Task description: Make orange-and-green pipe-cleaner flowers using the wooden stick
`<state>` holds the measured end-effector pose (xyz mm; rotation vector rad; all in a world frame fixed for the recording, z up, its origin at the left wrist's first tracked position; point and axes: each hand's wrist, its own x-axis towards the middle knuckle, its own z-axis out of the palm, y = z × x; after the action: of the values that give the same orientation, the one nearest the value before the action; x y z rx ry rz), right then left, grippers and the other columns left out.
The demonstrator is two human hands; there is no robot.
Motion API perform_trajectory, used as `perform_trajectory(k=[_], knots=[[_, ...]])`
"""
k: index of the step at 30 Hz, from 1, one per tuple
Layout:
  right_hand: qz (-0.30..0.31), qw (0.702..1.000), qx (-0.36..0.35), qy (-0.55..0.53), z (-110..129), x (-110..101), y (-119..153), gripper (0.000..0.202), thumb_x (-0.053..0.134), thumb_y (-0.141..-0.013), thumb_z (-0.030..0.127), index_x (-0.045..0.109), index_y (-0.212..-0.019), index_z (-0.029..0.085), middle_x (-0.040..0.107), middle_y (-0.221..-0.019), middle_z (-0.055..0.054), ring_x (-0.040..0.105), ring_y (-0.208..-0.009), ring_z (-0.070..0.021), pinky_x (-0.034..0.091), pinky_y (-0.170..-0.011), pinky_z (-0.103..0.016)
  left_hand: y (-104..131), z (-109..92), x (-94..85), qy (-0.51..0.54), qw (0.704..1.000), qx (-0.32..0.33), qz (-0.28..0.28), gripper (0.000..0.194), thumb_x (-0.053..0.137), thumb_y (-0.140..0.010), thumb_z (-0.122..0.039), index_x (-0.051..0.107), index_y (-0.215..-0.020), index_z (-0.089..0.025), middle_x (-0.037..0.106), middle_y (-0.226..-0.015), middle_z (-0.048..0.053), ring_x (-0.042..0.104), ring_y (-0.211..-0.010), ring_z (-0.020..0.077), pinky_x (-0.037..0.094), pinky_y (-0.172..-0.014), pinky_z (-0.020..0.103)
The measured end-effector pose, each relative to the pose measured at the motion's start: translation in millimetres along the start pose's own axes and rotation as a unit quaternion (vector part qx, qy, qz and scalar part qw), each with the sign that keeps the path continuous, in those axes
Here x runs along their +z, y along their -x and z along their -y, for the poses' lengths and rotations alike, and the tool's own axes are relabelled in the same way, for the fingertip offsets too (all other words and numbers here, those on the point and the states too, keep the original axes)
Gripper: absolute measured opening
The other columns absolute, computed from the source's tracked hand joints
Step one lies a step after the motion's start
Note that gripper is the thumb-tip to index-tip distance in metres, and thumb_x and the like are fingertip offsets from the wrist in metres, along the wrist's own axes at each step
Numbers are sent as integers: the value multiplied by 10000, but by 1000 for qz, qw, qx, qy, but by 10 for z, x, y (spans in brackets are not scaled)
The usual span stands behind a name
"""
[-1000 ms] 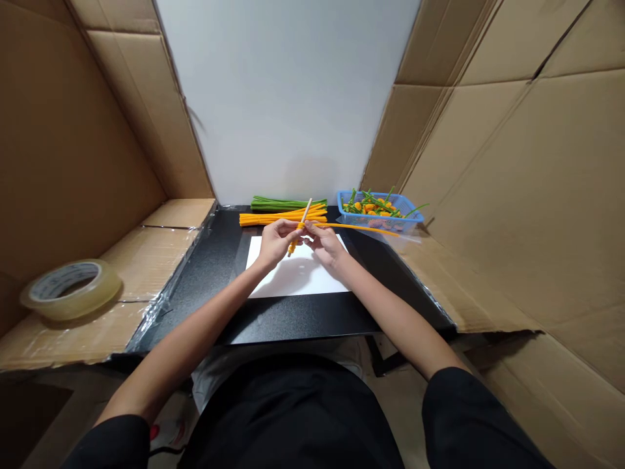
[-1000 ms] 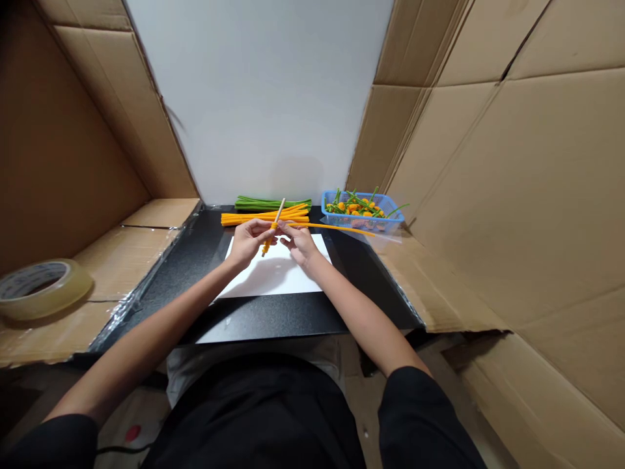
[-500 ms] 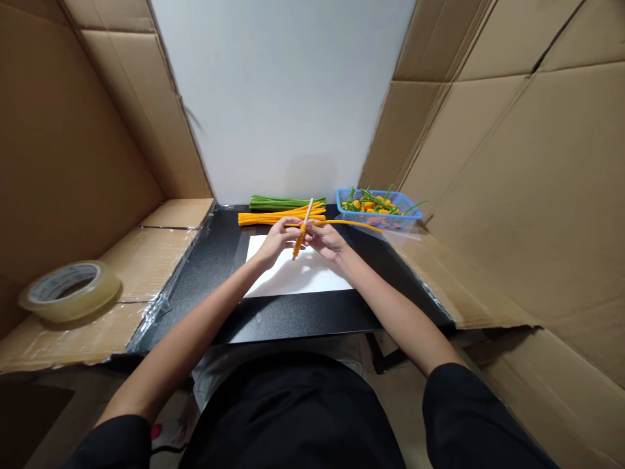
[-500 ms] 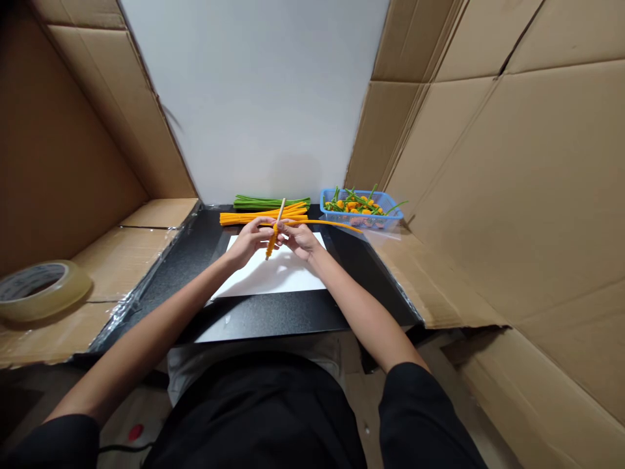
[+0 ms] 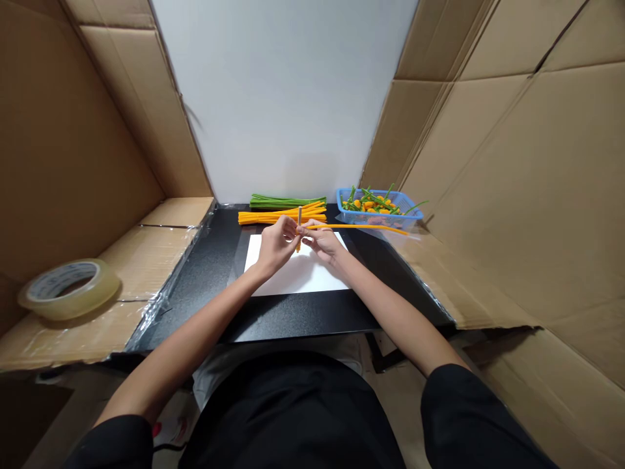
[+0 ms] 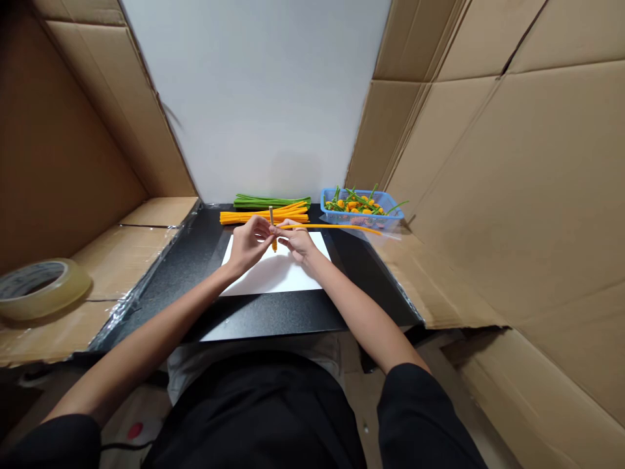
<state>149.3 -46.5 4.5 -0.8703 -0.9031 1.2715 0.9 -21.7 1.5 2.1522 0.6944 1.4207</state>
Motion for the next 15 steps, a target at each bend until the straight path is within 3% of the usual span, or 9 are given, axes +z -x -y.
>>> perform_trajectory(k=[5, 9, 12, 15], knots=[[-17, 1000, -7, -8, -3, -14, 4, 356, 923, -511, 354, 649, -688, 209, 623, -700, 58, 550, -732, -114, 385, -697, -259, -33, -27, -13, 11, 999, -45, -25, 293, 709, -759, -192, 508, -972, -207, 684, -722, -6, 673, -640, 142, 536, -620, 231], [-36, 999, -33, -3, 11, -54, -25, 356, 918, -530, 371, 664, -725, 216, 640, -699, 53, 540, -714, -114, 379, -687, -254, -86, -19, -33, 76, 991, -112, -21, 413, 769, -693, -190, 477, -985, -215, 709, -729, -7, 700, -657, 164, 539, -630, 245], [-44, 999, -25, 1, 31, -102, -57, 365, 919, -535, 375, 662, -743, 221, 662, -724, 49, 556, -727, -117, 375, -684, -256, -112, 24, -23, 176, 967, -183, 2, 523, 832, -624, -229, 467, -998, -212, 713, -731, -1, 713, -692, 190, 552, -661, 284], [3, 1000, 16, -1, 50, -153, -85, 351, 898, -586, 407, 691, -793, 214, 686, -762, 30, 579, -743, -124, 378, -667, -261, -126, 48, -6, 298, 924, -240, 12, 568, 852, -596, -255, 454, -998, -198, 722, -750, 15, 717, -715, 199, 562, -708, 332]])
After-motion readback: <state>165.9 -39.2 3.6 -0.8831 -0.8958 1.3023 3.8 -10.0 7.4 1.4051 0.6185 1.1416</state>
